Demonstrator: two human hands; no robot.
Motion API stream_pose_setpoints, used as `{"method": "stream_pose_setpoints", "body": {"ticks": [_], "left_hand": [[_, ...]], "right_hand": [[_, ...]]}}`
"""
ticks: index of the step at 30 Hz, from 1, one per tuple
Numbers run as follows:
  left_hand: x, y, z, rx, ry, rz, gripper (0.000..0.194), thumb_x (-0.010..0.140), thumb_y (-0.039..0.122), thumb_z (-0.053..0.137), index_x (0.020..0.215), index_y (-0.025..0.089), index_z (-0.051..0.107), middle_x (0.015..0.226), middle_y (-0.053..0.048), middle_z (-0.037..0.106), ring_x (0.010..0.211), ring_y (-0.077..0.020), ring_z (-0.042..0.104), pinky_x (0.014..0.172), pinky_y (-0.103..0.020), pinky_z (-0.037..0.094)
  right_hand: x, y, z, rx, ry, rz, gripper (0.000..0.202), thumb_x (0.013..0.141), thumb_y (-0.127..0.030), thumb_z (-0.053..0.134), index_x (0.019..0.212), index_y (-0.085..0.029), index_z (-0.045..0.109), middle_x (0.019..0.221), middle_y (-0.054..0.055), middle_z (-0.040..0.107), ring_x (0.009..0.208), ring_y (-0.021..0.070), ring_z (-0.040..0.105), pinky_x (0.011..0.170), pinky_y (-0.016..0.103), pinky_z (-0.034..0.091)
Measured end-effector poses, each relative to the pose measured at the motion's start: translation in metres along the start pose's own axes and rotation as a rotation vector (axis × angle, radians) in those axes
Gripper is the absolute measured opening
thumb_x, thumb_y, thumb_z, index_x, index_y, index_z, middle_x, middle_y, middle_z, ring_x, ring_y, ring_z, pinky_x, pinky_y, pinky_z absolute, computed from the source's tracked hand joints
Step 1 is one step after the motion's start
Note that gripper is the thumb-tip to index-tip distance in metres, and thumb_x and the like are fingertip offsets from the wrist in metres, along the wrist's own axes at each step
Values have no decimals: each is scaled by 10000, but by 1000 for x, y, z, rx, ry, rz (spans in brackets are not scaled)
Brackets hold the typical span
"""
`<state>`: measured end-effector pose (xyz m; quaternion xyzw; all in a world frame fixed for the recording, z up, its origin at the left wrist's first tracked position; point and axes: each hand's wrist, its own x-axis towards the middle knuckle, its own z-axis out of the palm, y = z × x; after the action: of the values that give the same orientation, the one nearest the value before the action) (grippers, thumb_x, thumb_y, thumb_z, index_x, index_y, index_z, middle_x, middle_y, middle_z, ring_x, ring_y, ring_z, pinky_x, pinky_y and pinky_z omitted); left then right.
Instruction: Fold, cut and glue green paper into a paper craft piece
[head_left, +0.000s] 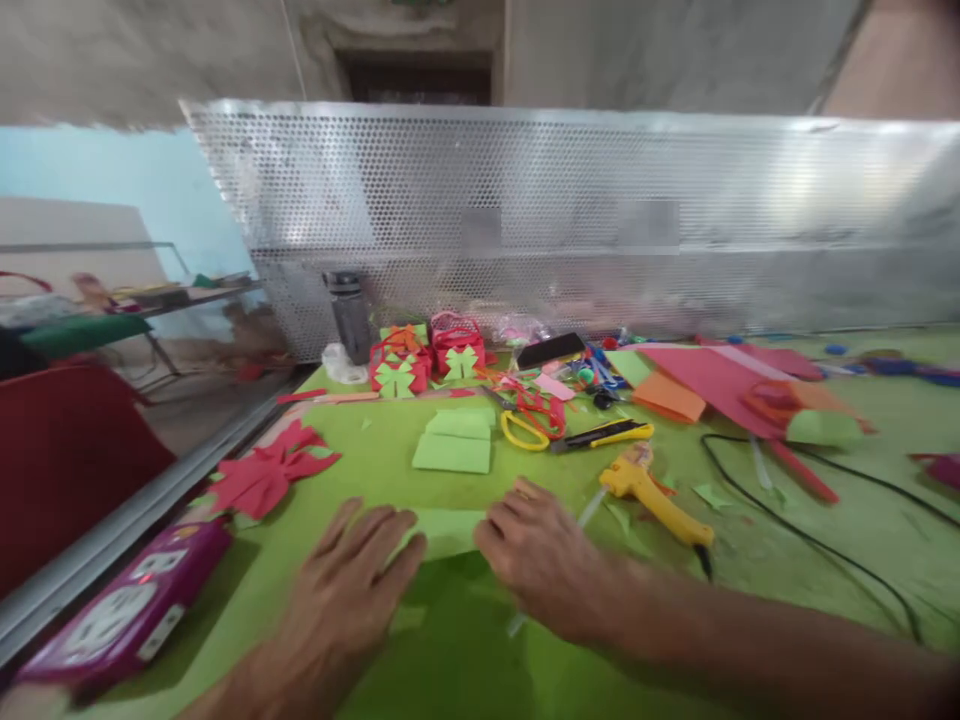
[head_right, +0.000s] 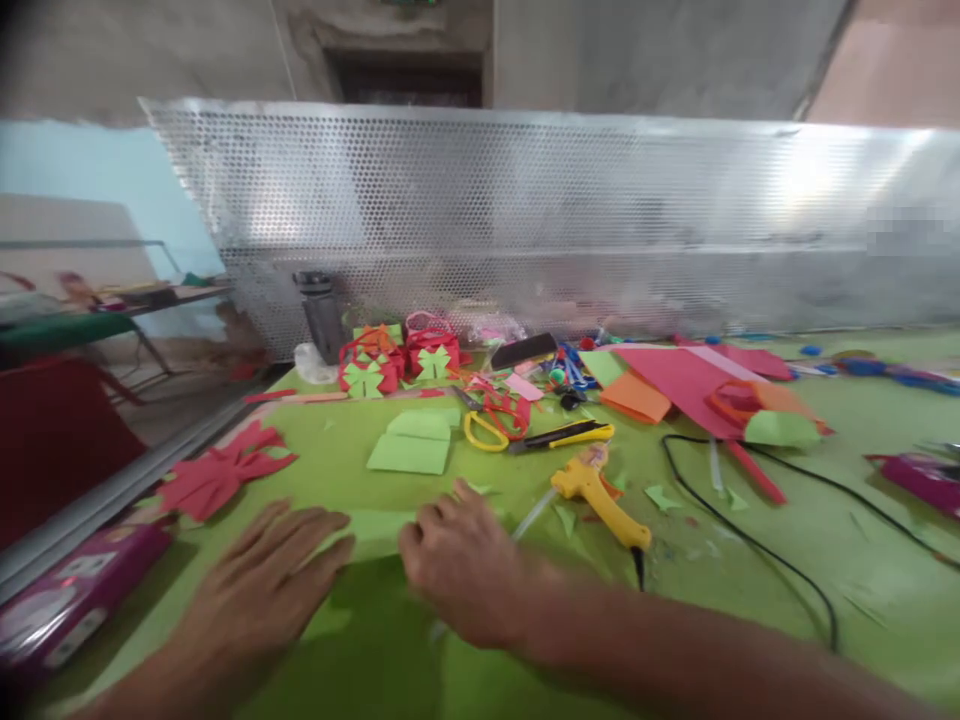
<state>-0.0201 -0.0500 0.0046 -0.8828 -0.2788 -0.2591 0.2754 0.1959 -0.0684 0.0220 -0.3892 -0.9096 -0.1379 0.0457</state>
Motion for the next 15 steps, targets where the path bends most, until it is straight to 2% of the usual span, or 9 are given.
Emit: {"method": "stream_pose_setpoints", "body": {"ticks": [2,5,9,12,15], "left_hand": [[-10,6,6,-115,-50,11,236,825,38,406,749,175,582,776,-41,634,748,-189,574,855,-419,388],[-15,13,8,-207,-186,-5,211,789,13,424,711,163,550,696,-33,589,645,-172,525,785,-403,404],[-13,10,3,-302,-270,-73,223,785,18,401,649,157,508,636,-27,543,580,-167,465,624,-339,394],[-10,4,-4,-369,-299,-142,270,817,39,361,606,155,484,583,-9,518,534,-140,447,544,-282,352],[-8,-1,-13,-442,-417,-244,249,832,87,385,614,160,479,588,8,519,542,-125,469,538,-257,341]], "right_hand": [[-7,-4,9,22,-11,32,130,706,-71,522,789,-164,557,729,43,603,715,195,547,749,361,389],[-14,-5,20,102,-24,59,141,688,-55,537,750,-181,549,718,25,590,694,178,527,655,309,374],[-15,-1,23,206,-61,129,166,746,-42,513,705,-199,548,718,-3,589,653,144,515,578,270,332],[-14,3,19,310,-181,232,166,767,-60,529,683,-196,570,716,-12,604,637,128,535,546,253,312],[-14,10,13,422,-315,350,142,758,-98,567,647,-183,592,690,-7,612,627,127,552,543,242,310]]}}
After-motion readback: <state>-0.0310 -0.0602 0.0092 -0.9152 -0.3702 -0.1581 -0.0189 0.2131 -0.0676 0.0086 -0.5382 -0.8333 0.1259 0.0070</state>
